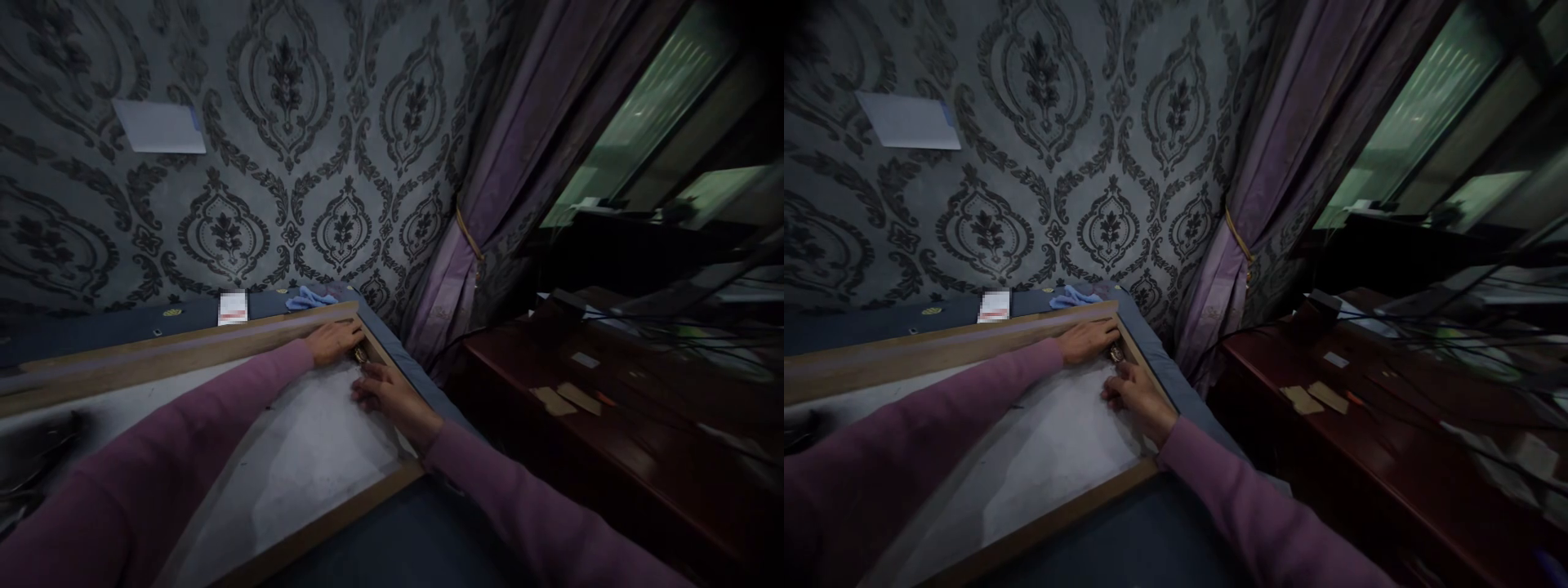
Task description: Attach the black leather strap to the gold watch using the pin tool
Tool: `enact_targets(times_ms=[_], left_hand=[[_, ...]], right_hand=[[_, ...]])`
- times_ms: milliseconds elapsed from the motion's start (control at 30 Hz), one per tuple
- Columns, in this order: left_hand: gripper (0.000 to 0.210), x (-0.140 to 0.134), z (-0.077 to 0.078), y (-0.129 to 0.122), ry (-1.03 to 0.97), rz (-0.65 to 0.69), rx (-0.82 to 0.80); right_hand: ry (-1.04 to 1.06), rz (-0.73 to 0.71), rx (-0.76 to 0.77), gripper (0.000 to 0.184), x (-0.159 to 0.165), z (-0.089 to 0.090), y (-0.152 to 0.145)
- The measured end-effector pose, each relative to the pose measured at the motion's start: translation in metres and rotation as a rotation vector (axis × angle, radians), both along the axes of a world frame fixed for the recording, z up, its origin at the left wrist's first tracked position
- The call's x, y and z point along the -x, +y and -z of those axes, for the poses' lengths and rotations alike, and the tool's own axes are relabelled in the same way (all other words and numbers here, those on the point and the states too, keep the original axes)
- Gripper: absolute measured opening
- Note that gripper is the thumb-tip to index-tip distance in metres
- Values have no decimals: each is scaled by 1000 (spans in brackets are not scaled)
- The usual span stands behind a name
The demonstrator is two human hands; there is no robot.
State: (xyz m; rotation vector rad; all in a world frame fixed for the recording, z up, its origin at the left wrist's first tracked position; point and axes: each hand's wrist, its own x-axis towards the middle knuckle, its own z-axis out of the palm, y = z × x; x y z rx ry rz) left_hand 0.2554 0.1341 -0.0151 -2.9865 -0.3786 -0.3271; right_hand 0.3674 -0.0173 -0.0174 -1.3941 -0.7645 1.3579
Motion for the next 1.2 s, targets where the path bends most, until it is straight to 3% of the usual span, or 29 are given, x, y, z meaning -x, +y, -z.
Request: enact_targets(times_ms=[233,433,667,767,900,1000,1200], left_hand=[[24,5,-6,-8,2,-29,33],[20,12,-13,-17,35,-42,48],[19,44,-38,-43,88,-141,27],[15,80,-49,-78,113,-200,39],[11,145,-54,-146,165,-198,105],[16,198,-50,-188,139,-249,150],[24,302,-33,-213,-290,-611,196]], right_hand=[[-8,-26,-18,25,1,0,0],[-20,-18,-38,29,1,1,-1],[-75,-56,-58,22,-1,2,-1],[-108,-129,-63,15,-2,2,-3],[-169,-267,-102,14,0,5,-6],[-404,-479,-226,20,5,8,-8],[-774,-840,-395,22,40,-10,-10]])
